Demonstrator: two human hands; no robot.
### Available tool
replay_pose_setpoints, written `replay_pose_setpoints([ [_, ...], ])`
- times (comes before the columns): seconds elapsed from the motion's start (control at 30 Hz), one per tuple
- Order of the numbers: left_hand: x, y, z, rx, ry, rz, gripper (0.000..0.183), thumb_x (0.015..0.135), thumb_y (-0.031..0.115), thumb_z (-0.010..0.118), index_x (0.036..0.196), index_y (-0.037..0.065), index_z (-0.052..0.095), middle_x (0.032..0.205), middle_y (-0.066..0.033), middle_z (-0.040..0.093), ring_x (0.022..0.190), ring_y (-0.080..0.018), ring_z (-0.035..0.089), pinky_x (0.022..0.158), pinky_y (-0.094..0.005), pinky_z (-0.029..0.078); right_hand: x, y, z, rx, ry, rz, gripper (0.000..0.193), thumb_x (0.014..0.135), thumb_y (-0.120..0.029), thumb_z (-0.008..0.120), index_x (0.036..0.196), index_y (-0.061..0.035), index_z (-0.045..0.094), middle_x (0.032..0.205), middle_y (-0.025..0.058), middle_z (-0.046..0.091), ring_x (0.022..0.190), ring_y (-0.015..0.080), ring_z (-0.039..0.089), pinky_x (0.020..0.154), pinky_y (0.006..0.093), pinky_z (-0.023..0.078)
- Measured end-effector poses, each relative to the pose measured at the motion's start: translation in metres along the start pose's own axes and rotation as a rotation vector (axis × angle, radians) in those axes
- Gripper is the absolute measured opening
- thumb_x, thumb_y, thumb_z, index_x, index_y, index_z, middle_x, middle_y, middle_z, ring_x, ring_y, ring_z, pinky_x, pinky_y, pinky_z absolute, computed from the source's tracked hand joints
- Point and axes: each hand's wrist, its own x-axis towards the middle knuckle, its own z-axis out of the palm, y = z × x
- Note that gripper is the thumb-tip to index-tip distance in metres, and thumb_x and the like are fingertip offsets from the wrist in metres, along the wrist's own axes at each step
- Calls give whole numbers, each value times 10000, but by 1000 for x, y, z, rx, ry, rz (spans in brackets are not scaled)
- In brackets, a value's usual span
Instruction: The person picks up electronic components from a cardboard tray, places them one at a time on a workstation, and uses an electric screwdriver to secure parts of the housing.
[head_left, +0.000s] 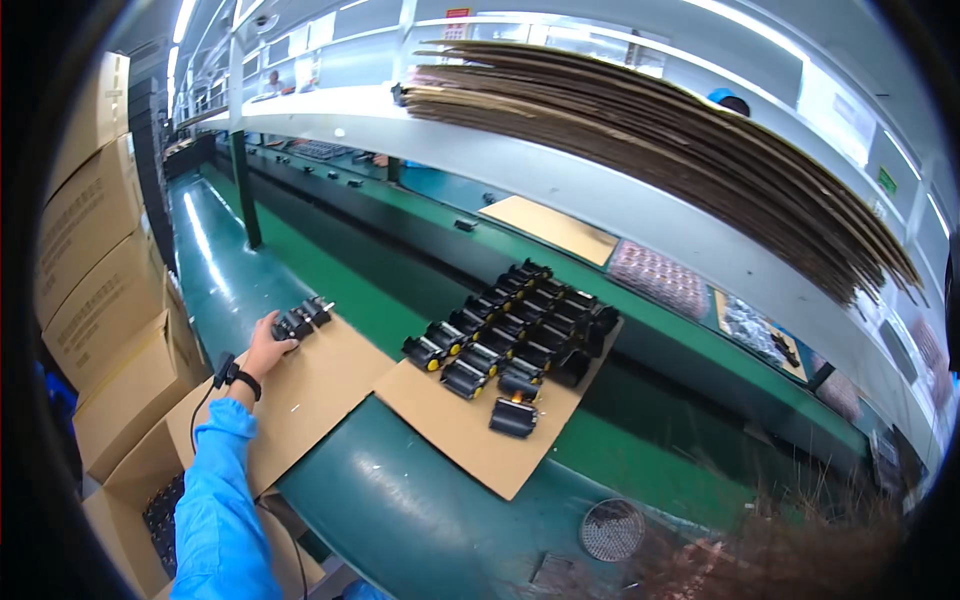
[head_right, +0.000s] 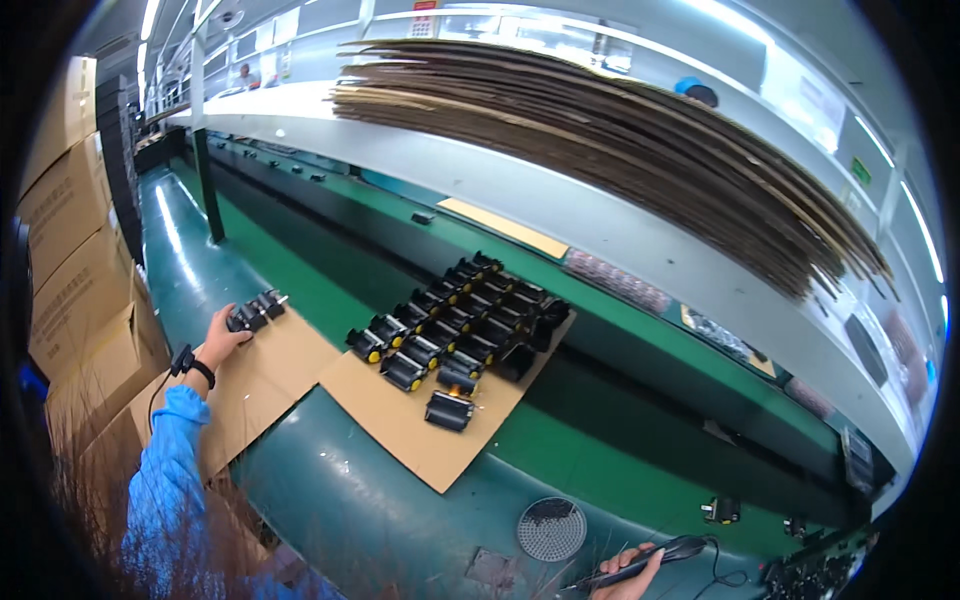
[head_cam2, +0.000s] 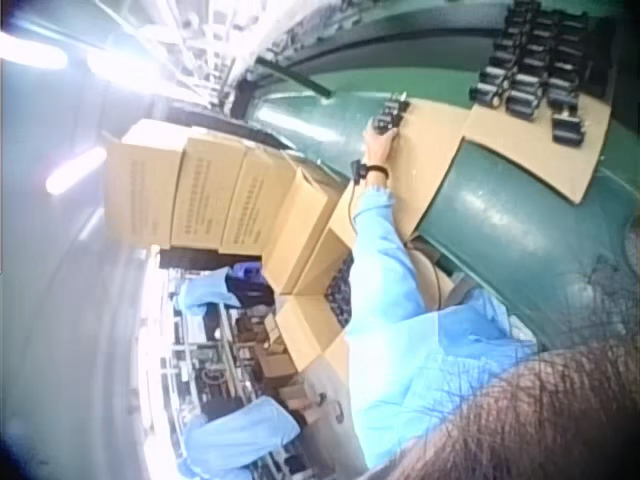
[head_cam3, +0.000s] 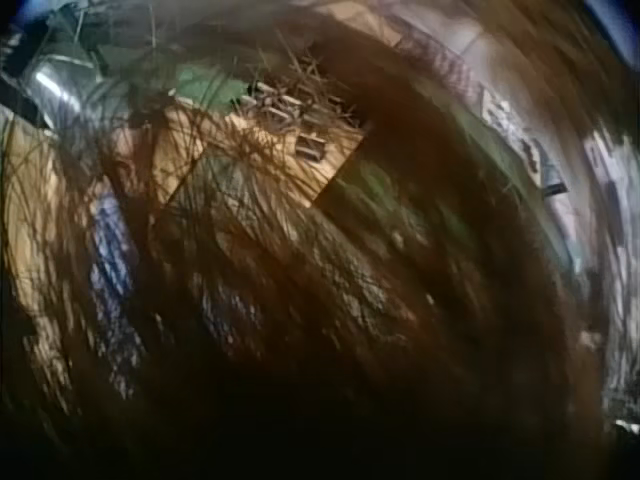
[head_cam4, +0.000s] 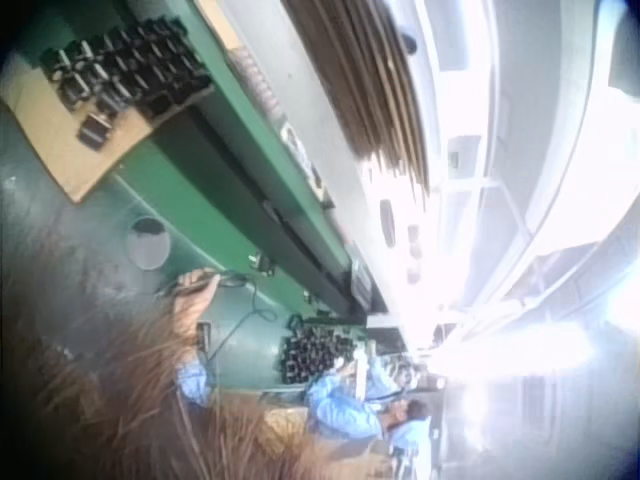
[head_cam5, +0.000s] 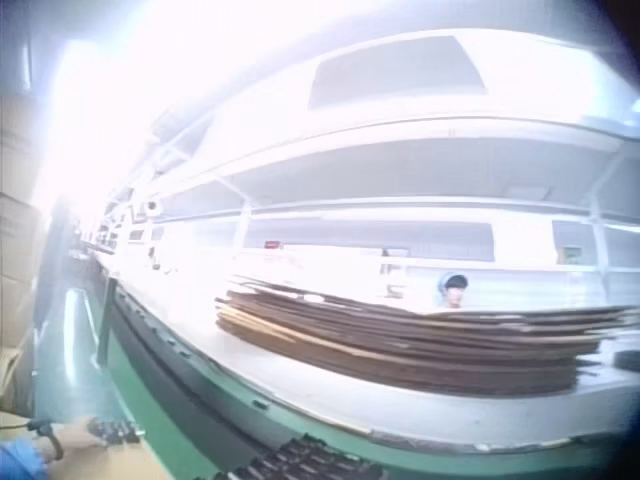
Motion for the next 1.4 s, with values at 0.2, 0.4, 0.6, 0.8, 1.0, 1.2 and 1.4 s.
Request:
replay_pose_setpoints([
  [0.2,10,28,20,-66,75,74,840,689,205,858,1430,4,516,1347,-211,556,1281,-369,535,1117,-414,422,16,2,-9,47,108,24,318,1059,-453,520,1025,-138,556,762,10,462,665,177,414,630,346,379],
  [0.4,18,2,38,-120,91,124,706,716,173,850,1341,-13,578,1307,-201,603,1240,-358,577,1083,-408,454,15,10,-2,115,67,2,303,1062,-426,520,997,-134,571,764,30,498,669,188,453,603,342,403],
  [0.6,6,1,44,-95,174,41,733,691,171,870,1337,-16,578,1252,-184,639,1185,-335,620,1048,-395,486,35,30,-21,44,-6,-40,323,1052,-429,538,1104,-113,584,700,63,547,618,228,541,584,389,453],
  [0.8,-12,40,21,-41,125,20,811,659,193,885,1376,9,553,1328,-201,591,1268,-375,555,1098,-412,447,42,26,-20,-4,-9,-36,287,1059,-403,543,1086,-118,560,744,26,529,627,170,513,595,329,447],
  [1.0,-27,144,23,-163,393,347,637,774,149,792,1357,24,567,1323,-190,606,1263,-378,543,1108,-460,400,38,28,-25,-54,20,-56,250,1057,-369,561,1060,-120,543,783,4,523,646,137,505,613,299,459],
  [1.2,-121,291,53,-437,-211,809,466,823,186,777,1247,59,633,1214,-145,643,1154,-337,586,1023,-449,434,24,17,11,-47,-29,-108,246,1050,-361,573,1059,-117,543,790,15,522,683,146,514,624,321,468],
  [1.4,-176,338,89,-153,-432,1125,328,855,241,758,1128,91,656,1334,-111,584,1247,-324,511,1036,-450,390,10,16,9,-69,-65,-74,262,1042,-367,590,1091,-115,534,822,16,506,718,138,502,640,322,460],
])
